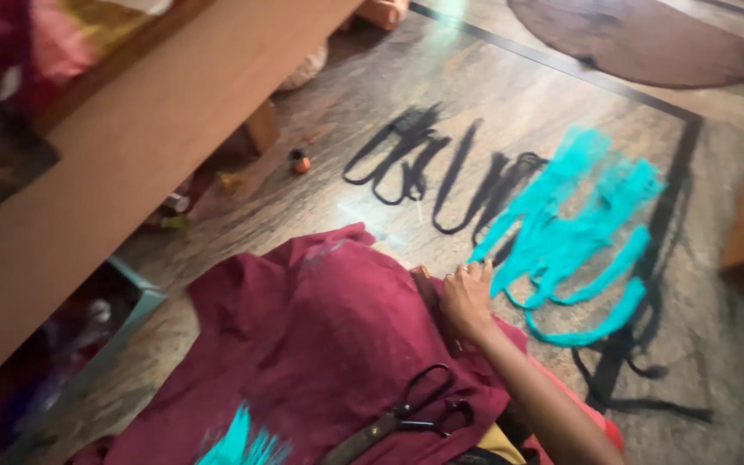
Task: Preparing and sorting strands of blue and black synthetic hair, using a comb and scissors.
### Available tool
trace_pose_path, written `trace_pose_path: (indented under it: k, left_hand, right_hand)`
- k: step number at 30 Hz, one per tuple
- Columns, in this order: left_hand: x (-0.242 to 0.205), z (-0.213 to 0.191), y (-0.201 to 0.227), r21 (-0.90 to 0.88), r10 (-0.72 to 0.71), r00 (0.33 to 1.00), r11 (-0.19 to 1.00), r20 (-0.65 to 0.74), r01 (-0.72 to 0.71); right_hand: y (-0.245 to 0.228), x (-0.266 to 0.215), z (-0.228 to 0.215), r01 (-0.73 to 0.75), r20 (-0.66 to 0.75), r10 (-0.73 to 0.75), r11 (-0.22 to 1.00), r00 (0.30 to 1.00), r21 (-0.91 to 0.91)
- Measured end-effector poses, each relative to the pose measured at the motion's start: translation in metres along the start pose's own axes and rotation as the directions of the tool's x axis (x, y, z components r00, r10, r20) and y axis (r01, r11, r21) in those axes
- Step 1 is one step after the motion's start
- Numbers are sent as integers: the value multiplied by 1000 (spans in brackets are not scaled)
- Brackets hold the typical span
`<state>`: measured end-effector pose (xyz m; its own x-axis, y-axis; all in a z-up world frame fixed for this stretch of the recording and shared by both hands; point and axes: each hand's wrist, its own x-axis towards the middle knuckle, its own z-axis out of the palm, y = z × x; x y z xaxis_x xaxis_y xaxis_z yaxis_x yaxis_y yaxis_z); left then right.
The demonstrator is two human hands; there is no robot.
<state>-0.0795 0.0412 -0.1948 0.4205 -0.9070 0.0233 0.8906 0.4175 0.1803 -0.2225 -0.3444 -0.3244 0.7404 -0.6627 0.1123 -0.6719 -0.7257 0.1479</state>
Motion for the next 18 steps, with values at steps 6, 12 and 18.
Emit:
trace_pose_path:
  k: [6, 12, 18]
  left_hand:
    - [-32, 42, -20, 77, 284, 955, 957, -80, -279]
    - [-62, 93, -44, 218, 622, 763, 781, -178, -586]
    - [-89, 71, -50, 257, 715, 560, 684, -418, -683]
  right_hand:
    - [-91, -44, -169, 406, -244, -364, 484, 899, 775]
    - [-147, -81, -294, 142, -338, -900, -309, 276, 940]
    - [-166, -105, -255, 51, 15, -999, 17, 32, 999]
